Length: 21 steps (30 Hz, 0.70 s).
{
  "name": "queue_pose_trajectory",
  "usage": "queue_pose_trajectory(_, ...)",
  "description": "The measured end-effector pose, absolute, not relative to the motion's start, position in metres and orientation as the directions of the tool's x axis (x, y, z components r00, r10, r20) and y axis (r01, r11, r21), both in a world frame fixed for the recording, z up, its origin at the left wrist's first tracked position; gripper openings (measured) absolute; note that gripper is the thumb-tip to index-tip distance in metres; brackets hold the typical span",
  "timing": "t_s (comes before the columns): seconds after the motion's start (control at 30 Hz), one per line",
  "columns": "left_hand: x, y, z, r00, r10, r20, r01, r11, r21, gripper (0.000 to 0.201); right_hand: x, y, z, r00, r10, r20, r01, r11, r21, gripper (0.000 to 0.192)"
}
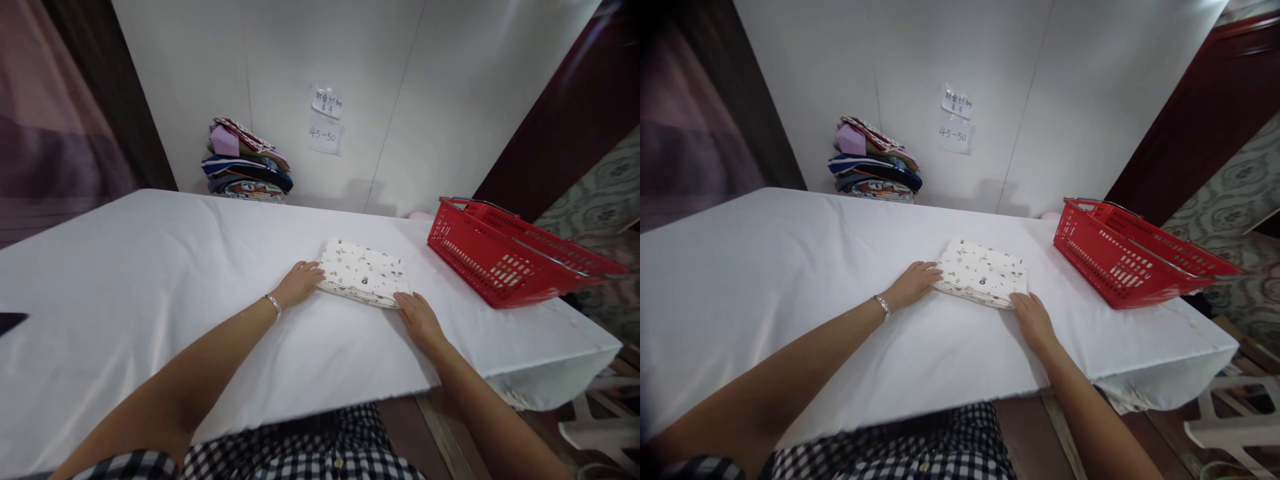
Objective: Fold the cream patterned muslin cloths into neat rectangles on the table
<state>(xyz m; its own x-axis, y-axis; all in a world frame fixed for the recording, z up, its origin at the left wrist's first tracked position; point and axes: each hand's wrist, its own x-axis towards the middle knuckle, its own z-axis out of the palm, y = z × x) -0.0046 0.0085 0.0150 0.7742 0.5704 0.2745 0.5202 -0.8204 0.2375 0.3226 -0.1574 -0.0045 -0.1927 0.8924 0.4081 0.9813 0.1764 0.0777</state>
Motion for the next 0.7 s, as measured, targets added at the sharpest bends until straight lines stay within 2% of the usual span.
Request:
queue_pose_trajectory(0.1, -0.007, -0.013, 0.012, 0.789, 0.523, 0.322, 0.482, -0.852, 0.202, 0.031, 0.331, -0.164, -0.007, -0.183, 0.901, 0.395, 0.983, 0.176, 0.053, 0.039)
queue_pose_trajectory(0.2, -0.010, -0.028, 0.012, 0.778, 0.529, 0.340, 0.474, -0.848, 0.235, 0.026, 0.331, -0.168, -0.007, -0.164, 0.913, 0.373, 0.985, 0.170, 0.017, 0.040)
queue_pose_trajectory(0.33, -0.005, -0.031, 0.021, 0.734, 0.601, 0.316, 0.515, -0.796, 0.318, 0.022, 0.316, -0.163, 0.004, -0.168, 0.900, 0.402, 0.979, 0.202, -0.042, 0.041)
queue_pose_trajectory(0.5, 0.012, -0.024, 0.030, 0.646, 0.679, 0.349, 0.571, -0.733, 0.370, 0.031, 0.279, -0.137, 0.018, -0.183, 0.874, 0.449, 0.960, 0.258, -0.112, 0.042)
queue_pose_trajectory(0.7, 0.024, -0.017, 0.031, 0.465, 0.837, 0.289, 0.701, -0.548, 0.458, 0.020, 0.234, -0.116, 0.000, -0.333, 0.884, 0.329, 0.930, 0.366, -0.041, 0.048)
